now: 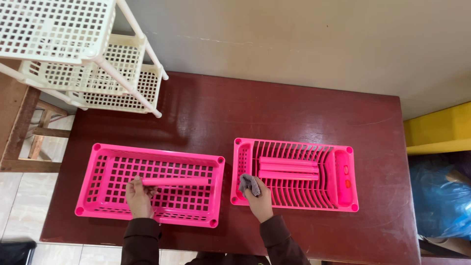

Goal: The person wipes several pink plastic rods with a grey cloth, then inserts them into the corner sockets of a pink plastic basket base to form legs. The person then wipes the basket base and places the cloth inside it.

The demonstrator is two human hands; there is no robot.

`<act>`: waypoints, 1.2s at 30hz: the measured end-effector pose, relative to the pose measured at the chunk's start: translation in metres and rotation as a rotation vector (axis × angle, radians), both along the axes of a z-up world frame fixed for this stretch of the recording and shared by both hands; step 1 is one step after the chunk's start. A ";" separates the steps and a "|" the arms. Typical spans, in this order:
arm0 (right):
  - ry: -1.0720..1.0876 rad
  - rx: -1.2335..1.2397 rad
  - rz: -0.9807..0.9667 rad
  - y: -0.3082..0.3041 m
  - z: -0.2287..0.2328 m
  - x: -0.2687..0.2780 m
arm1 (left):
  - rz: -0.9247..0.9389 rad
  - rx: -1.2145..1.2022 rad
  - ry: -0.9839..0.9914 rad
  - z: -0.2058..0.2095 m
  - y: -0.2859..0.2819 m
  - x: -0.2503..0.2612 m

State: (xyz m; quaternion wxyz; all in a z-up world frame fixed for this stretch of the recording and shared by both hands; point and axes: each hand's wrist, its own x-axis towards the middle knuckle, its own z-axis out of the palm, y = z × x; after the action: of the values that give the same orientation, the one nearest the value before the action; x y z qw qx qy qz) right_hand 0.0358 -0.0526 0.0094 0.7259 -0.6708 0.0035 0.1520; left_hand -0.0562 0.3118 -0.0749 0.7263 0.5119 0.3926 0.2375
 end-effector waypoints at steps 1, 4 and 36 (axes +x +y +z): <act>0.000 -0.008 -0.003 0.003 -0.001 -0.002 | -0.002 0.004 0.002 -0.002 0.006 0.002; 0.003 -0.040 -0.032 0.012 -0.006 -0.005 | -0.011 0.020 0.027 -0.009 0.020 0.010; 0.114 0.242 -0.824 -0.166 -0.058 0.014 | -0.834 0.942 -0.152 0.084 -0.274 0.094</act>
State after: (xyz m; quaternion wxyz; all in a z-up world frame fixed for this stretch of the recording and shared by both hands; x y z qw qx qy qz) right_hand 0.0499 -0.2181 -0.0483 0.7980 -0.5139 0.2932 -0.1145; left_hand 0.0383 0.0380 0.0095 0.4807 0.8681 -0.0394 0.1175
